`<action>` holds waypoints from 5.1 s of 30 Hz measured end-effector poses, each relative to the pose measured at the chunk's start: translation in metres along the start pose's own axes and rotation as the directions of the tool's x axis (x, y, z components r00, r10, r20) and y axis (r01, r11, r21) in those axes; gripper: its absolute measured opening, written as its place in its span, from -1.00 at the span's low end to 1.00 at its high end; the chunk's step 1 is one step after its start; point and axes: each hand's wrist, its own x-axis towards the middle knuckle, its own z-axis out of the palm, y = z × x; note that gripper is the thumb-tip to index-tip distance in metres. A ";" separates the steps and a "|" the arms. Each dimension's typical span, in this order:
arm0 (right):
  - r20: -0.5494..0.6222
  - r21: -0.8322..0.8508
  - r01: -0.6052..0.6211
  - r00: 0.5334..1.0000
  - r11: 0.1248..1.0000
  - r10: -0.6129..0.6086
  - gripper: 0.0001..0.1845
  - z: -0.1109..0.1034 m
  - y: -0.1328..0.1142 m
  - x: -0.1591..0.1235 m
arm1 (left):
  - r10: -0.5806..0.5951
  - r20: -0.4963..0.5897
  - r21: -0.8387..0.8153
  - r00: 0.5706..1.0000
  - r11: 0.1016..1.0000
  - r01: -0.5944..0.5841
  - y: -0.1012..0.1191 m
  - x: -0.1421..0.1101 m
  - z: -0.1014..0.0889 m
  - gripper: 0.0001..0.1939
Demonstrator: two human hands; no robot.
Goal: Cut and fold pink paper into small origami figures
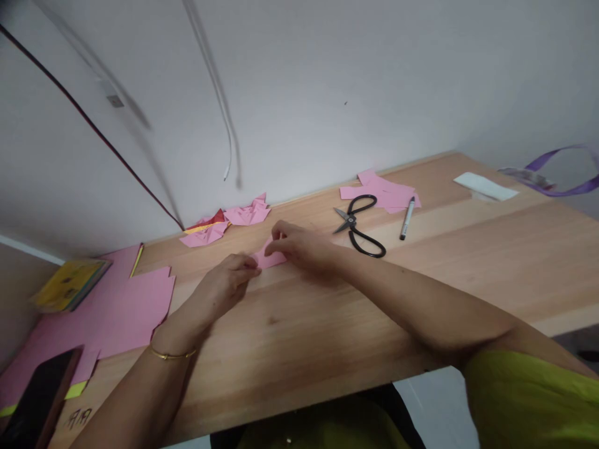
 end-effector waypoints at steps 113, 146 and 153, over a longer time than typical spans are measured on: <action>-0.171 -0.535 -0.665 0.690 0.522 0.704 -0.51 -0.062 0.013 -0.014 | -0.393 -0.068 -0.090 0.917 0.918 0.386 0.001 0.002 0.007 -0.63; -0.004 -0.273 -0.250 0.966 0.929 0.259 -0.77 -0.007 -0.005 -0.032 | -0.469 0.155 -0.356 0.870 0.795 0.492 0.004 -0.002 -0.019 -0.70; 0.080 -0.337 -0.141 0.981 0.931 0.178 -0.80 -0.006 -0.015 -0.023 | -0.462 0.058 -0.337 0.885 0.825 0.453 0.001 -0.005 -0.015 -0.63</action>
